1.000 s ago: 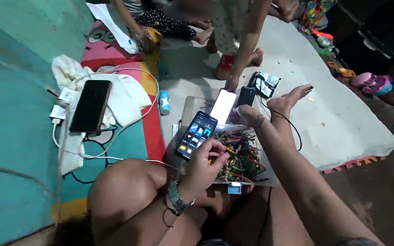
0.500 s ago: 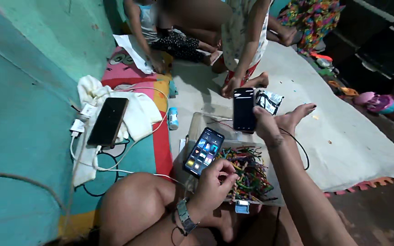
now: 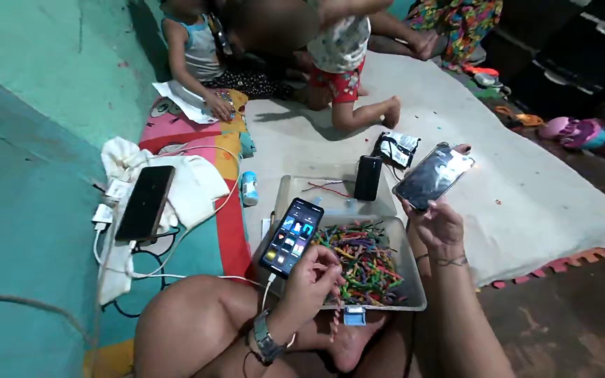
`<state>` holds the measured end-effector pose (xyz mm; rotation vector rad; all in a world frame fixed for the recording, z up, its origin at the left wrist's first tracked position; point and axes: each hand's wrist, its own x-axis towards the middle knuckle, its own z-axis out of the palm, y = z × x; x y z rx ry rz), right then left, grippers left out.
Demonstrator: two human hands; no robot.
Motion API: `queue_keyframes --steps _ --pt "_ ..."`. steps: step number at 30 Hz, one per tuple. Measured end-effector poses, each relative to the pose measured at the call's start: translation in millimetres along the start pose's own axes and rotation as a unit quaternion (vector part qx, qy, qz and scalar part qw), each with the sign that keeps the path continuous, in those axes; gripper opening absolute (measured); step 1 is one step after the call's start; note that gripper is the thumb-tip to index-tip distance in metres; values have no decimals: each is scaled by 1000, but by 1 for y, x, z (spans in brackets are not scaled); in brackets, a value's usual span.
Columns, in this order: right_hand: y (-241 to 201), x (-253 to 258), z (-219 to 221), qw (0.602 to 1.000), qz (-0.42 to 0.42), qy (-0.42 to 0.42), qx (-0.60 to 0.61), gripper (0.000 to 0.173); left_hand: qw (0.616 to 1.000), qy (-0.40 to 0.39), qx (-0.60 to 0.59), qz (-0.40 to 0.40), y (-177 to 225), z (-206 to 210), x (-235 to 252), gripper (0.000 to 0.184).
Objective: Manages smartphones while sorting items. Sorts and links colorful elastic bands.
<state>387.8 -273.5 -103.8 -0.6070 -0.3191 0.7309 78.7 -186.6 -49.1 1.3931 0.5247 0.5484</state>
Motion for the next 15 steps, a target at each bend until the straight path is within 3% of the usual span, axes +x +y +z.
queue_keyframes --steps 4,9,15 --pt "3 -10 5 995 -9 4 -100 65 999 10 -36 -12 -4 -4 5 23" --pt "-1 -22 5 997 0 -35 -75 70 995 -13 -88 -36 1 -5 5 29" --pt "0 -32 14 994 29 -68 -86 78 980 5 -184 -78 4 -7 8 20"
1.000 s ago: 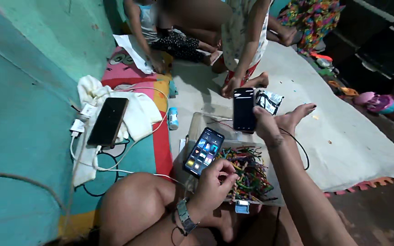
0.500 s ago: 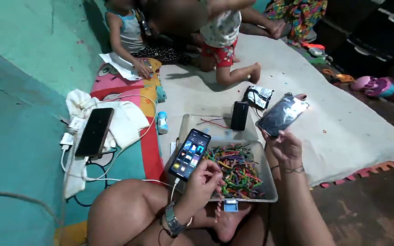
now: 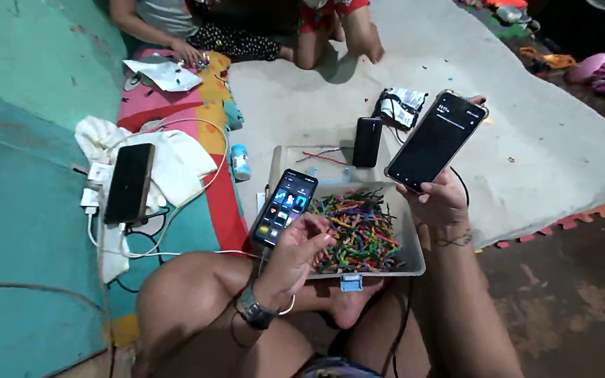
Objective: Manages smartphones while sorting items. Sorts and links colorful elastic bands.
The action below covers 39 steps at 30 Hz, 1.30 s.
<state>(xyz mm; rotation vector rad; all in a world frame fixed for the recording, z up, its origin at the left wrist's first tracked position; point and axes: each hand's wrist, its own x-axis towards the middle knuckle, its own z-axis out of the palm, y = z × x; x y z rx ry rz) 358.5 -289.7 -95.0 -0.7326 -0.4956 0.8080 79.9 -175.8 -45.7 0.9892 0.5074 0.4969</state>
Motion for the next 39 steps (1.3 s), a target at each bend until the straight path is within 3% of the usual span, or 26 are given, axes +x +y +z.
queue_keyframes --steps 6,14,21,26,36,39 --pt "5 -1 8 1000 6 -12 -21 77 999 -5 -52 8 6 -2 1 17" --pt "7 -1 14 999 33 -30 -27 85 982 -115 77 130 1 7 -2 14" --pt "9 -2 16 998 51 -21 -38 81 964 -96 147 201 -2 16 -5 14" --pt "9 -2 13 998 46 -34 -31 86 965 -84 164 184 -2 20 -6 9" --pt "10 -2 12 998 38 -8 -46 92 952 -105 217 190 -2 26 -6 17" --pt "10 -3 12 998 38 -12 -41 89 972 -99 155 148 -2 31 -6 35"
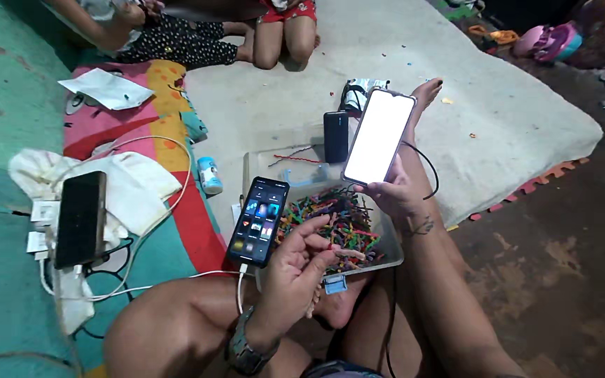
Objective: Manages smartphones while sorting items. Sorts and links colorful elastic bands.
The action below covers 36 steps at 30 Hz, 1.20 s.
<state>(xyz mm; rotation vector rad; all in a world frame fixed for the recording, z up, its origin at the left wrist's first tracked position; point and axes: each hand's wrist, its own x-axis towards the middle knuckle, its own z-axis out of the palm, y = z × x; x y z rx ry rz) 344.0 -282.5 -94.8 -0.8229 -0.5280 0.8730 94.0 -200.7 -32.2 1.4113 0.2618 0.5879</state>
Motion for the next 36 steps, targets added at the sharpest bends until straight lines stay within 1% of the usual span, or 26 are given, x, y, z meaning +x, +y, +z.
queue_keyframes --steps 1,4,7,9,13,16,17,20,23,25,26,27,29,30,31,32,33,34,35,36 --pt "0 0 0 1000 1 -2 -2 89 1000 4 -24 -14 0 1 0 34" --pt "0 0 0 1000 -4 -15 2 91 995 13 -81 -52 -5 1 -2 18" --pt "0 0 0 1000 -7 -18 6 92 992 14 -102 -72 -7 1 -2 11" --pt "-1 0 2 1000 -5 -9 0 92 991 14 -104 -80 -7 2 -2 9" --pt "-2 0 8 998 10 49 -39 91 988 -5 -115 -101 -7 5 -3 9" --pt "-1 2 5 999 12 43 -24 91 990 -12 -90 -103 -8 4 -4 8" --pt "0 2 2 1000 11 27 0 89 991 -12 -88 -104 -8 3 -4 9" --pt "1 2 -10 996 8 -33 79 75 987 -13 -115 -108 -8 0 -5 11" --pt "-6 2 -12 993 12 -47 111 65 988 -10 -109 -106 -8 -2 -6 12" --pt "-9 4 -16 989 -4 -22 143 59 991 -4 -84 -104 -9 -2 -7 13" --pt "-11 5 -20 989 -10 -16 150 60 992 1 -76 -104 -9 -2 -8 13" --pt "-12 6 -23 989 -9 -8 149 64 992 6 -68 -107 -9 -2 -7 16" --pt "-16 7 -29 985 0 5 170 79 991 6 -64 -116 -8 -1 -6 32" --pt "-18 6 -28 982 12 29 186 82 990 9 -65 -125 -6 -1 -5 39" --pt "-20 6 -25 978 27 68 197 82 988 13 -67 -137 -5 0 -5 42" --pt "-22 5 -22 972 46 109 201 84 986 17 -70 -151 -5 0 -5 41" --pt "-23 6 -20 965 63 146 210 85 983 22 -74 -165 -4 0 -5 35" --pt "-23 7 -20 957 73 172 221 84 981 25 -78 -174 -5 0 -5 26" --pt "-23 7 -21 954 76 177 232 82 981 25 -79 -178 -5 0 -6 17" --pt "-22 7 -22 952 73 174 242 79 981 24 -79 -177 -5 0 -6 13"
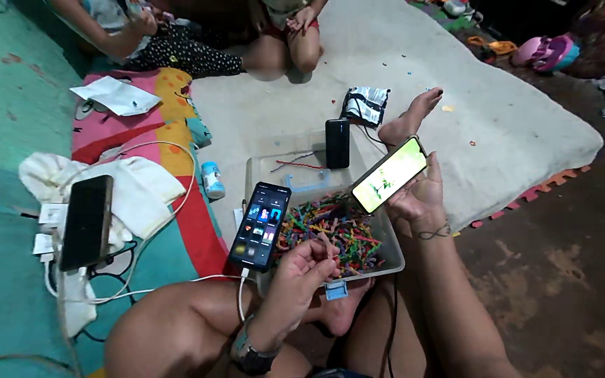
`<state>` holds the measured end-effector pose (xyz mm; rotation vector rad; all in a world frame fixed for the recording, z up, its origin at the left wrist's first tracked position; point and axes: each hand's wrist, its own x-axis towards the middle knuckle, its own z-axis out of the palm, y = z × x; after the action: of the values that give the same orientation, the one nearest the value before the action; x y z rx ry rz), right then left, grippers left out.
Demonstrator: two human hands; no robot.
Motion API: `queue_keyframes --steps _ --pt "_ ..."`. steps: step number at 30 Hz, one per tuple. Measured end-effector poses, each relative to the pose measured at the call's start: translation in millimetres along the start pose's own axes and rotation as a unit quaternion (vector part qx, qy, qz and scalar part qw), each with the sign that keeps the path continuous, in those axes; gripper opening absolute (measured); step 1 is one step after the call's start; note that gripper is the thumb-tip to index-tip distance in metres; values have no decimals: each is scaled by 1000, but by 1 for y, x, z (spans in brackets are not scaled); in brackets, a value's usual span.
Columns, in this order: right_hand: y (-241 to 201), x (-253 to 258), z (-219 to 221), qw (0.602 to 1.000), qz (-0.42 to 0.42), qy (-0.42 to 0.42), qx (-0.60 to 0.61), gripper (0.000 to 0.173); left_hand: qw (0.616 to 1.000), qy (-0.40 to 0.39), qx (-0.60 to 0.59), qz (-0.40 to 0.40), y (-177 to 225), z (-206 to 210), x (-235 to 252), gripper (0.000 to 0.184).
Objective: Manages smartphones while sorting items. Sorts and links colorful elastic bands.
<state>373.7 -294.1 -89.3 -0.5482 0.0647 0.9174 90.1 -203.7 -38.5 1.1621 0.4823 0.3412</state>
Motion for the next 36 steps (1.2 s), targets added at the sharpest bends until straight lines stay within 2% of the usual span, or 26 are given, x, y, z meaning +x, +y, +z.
queue_keyframes --steps 6,12,16,23,28,32,36 --pt "0 -4 5 998 4 50 25 27 996 1 81 45 -3 2 -1 11" --pt "1 -5 -2 997 22 -51 59 34 986 -6 118 115 -7 3 -2 16" --pt "5 -9 6 998 29 -9 52 37 981 -20 105 163 -11 0 -1 14" --pt "10 -10 9 1000 16 -10 11 41 979 -21 119 167 -15 -1 -2 15" --pt "9 -7 0 998 33 -54 20 46 981 -29 127 145 -14 -3 -3 13" --pt "11 -8 5 999 45 -4 10 43 983 -51 129 118 -15 -1 -4 13" --pt "14 -12 16 997 23 69 -10 29 985 -60 132 91 -14 1 -5 14"
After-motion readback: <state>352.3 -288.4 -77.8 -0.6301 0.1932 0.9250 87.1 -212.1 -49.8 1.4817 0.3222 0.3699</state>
